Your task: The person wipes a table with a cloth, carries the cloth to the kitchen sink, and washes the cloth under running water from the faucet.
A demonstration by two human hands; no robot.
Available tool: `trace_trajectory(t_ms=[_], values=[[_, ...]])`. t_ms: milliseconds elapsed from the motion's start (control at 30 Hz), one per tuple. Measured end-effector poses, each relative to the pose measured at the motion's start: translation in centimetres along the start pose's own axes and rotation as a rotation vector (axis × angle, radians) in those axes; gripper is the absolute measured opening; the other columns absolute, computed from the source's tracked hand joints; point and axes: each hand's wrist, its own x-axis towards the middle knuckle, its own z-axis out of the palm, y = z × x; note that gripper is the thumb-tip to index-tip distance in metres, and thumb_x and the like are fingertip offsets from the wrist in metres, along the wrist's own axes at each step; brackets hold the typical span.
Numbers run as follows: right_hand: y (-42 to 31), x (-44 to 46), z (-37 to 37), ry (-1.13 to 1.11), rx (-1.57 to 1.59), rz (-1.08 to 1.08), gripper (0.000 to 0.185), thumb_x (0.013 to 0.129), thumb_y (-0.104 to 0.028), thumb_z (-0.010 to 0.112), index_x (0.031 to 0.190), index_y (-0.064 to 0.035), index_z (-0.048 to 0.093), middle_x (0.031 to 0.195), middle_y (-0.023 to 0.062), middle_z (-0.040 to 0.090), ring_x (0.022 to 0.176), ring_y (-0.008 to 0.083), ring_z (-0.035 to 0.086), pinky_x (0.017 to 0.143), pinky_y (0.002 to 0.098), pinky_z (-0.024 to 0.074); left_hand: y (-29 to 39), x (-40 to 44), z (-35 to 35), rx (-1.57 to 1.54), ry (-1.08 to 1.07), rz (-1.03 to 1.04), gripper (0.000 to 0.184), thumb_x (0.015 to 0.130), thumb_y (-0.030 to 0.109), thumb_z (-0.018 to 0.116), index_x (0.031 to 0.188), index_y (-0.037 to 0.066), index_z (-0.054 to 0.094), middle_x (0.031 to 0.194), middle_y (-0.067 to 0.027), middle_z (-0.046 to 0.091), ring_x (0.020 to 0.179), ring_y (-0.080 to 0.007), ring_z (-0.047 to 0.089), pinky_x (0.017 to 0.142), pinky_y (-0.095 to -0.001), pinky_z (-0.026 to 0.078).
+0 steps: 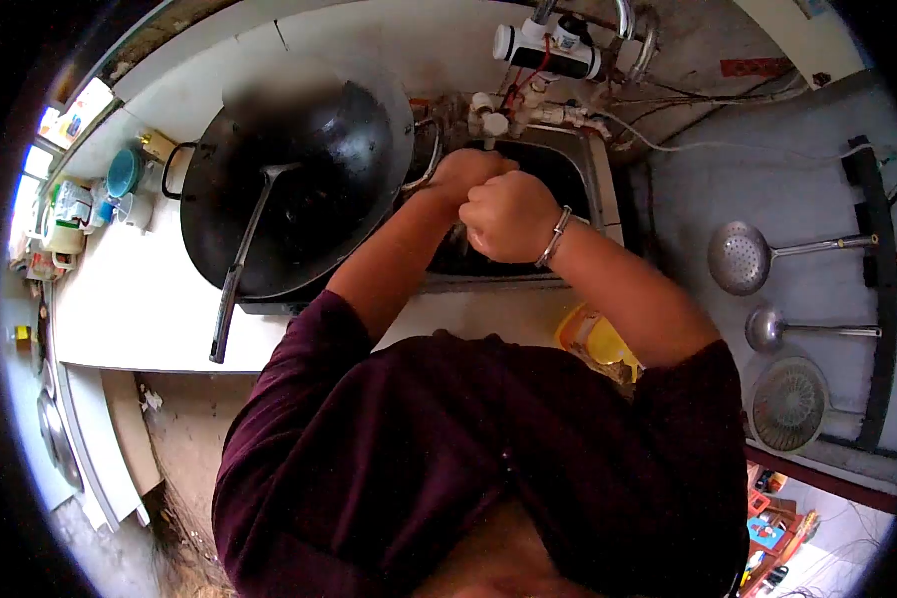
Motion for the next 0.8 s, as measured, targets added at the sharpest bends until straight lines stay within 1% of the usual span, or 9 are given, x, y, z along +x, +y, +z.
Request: trace_trajectory(t_ms=[67, 100, 200, 267, 367, 400, 467, 600, 800], values=[[0.9, 0.7, -0.9, -0.007, 0.0, 0.01, 0.015, 0.067, -0.017, 0.067, 0.062, -0.0104, 0.055, 0.067, 0.0075, 0.058, 0.062, 0.0266, 0.058, 0.058, 0.0358, 0.0474, -2.6, 0.8, 2.4, -0.047, 0.049, 0.015, 0.017, 0.076, 0.027, 0.061, 0.088, 0.016, 0.065, 0.095, -0.0102, 0.067, 0.087, -0.0316, 0.064, 0.076, -0.0406, 0.05], [1.3, 1.1, -1.4, 0.082, 0.17, 0.201, 0.015, 0.068, -0.02, 0.069, 0.067, -0.009, 0.058, 0.069, 0.0095, 0.06, 0.064, 0.0269, 0.06, 0.061, 0.0347, 0.0487, -2.7, 0.2, 2.0, -0.258, 0.14, 0.05, 0.021, 0.073, 0.028, 0.063, 0.09, 0.014, 0.064, 0.095, -0.0109, 0.067, 0.088, -0.0323, 0.064, 0.076, -0.041, 0.05], [4.0, 0.4, -0.7, 0.331, 0.481, 0.543, 0.025, 0.078, -0.031, 0.066, 0.088, -0.0083, 0.063, 0.087, 0.0105, 0.065, 0.08, 0.0255, 0.064, 0.07, 0.0341, 0.0506, -1.2, 0.1, 1.5, 0.034, 0.189, 0.023, 0.037, 0.065, 0.03, 0.072, 0.094, 0.01, 0.062, 0.093, -0.0151, 0.066, 0.089, -0.0353, 0.062, 0.075, -0.043, 0.049], [6.1, -0.8, -0.2, 0.945, 1.266, 0.926, 0.034, 0.087, -0.04, 0.054, 0.105, -0.0127, 0.062, 0.105, 0.0081, 0.063, 0.098, 0.0252, 0.061, 0.081, 0.0374, 0.0487, -0.8, 0.2, 0.7, -0.183, 0.265, -0.151, 0.045, 0.063, 0.03, 0.075, 0.1, 0.008, 0.061, 0.091, -0.0181, 0.065, 0.089, -0.0366, 0.062, 0.074, -0.0449, 0.049], [5.6, -2.8, 0.4, 1.313, 1.704, 1.212, 0.046, 0.089, -0.05, 0.044, 0.118, -0.0156, 0.056, 0.119, 0.0059, 0.057, 0.115, 0.027, 0.051, 0.094, 0.0481, 0.0404, -0.2, 0.2, 0.6, -0.315, 0.409, -0.15, 0.051, 0.061, 0.029, 0.079, 0.103, 0.007, 0.061, 0.092, -0.0193, 0.063, 0.092, -0.038, 0.061, 0.078, -0.045, 0.049], [5.4, -3.3, 1.4, 1.314, 1.703, 1.208, 0.046, 0.089, -0.05, 0.044, 0.118, -0.0156, 0.056, 0.119, 0.0059, 0.057, 0.115, 0.027, 0.051, 0.094, 0.0481, 0.0404, -0.2, 0.6, 0.9, -0.308, 0.474, -0.15, 0.052, 0.061, 0.028, 0.079, 0.105, 0.007, 0.06, 0.094, -0.019, 0.063, 0.093, -0.0384, 0.06, 0.079, -0.0448, 0.049], [5.1, -5.0, 4.4, 1.267, 1.709, 1.627, 0.058, 0.087, -0.057, 0.042, 0.128, -0.0163, 0.049, 0.126, 0.0074, 0.052, 0.123, 0.0279, 0.042, 0.099, 0.0588, 0.03, -0.1, 1.3, 1.1, -0.312, 0.503, -0.179, 0.052, 0.062, 0.029, 0.079, 0.106, 0.008, 0.06, 0.096, -0.0191, 0.063, 0.094, -0.0385, 0.06, 0.08, -0.0446, 0.049], [2.6, -6.6, 10.3, 0.675, 1.978, 1.629, 0.066, 0.086, -0.068, 0.036, 0.13, -0.02, 0.045, 0.128, 0.0043, 0.047, 0.125, 0.0305, 0.039, 0.095, 0.0643, 0.0292, 2.0, 1.4, 0.3, -0.295, 0.605, -0.281, 0.053, 0.064, 0.031, 0.078, 0.108, 0.008, 0.059, 0.102, -0.0198, 0.062, 0.096, -0.038, 0.06, 0.081, -0.0448, 0.049], [-0.2, -4.3, 9.8, 0.748, 2.405, 1.291, 0.066, 0.086, -0.066, 0.038, 0.132, -0.0196, 0.045, 0.138, 0.007, 0.043, 0.119, 0.0379, 0.045, 0.09, 0.068, 0.0374, 3.4, 1.3, -0.8, -0.542, 0.562, -0.304, 0.054, 0.065, 0.032, 0.077, 0.109, 0.007, 0.058, 0.102, -0.0203, 0.064, 0.098, -0.037, 0.06, 0.082, -0.0439, 0.049]])
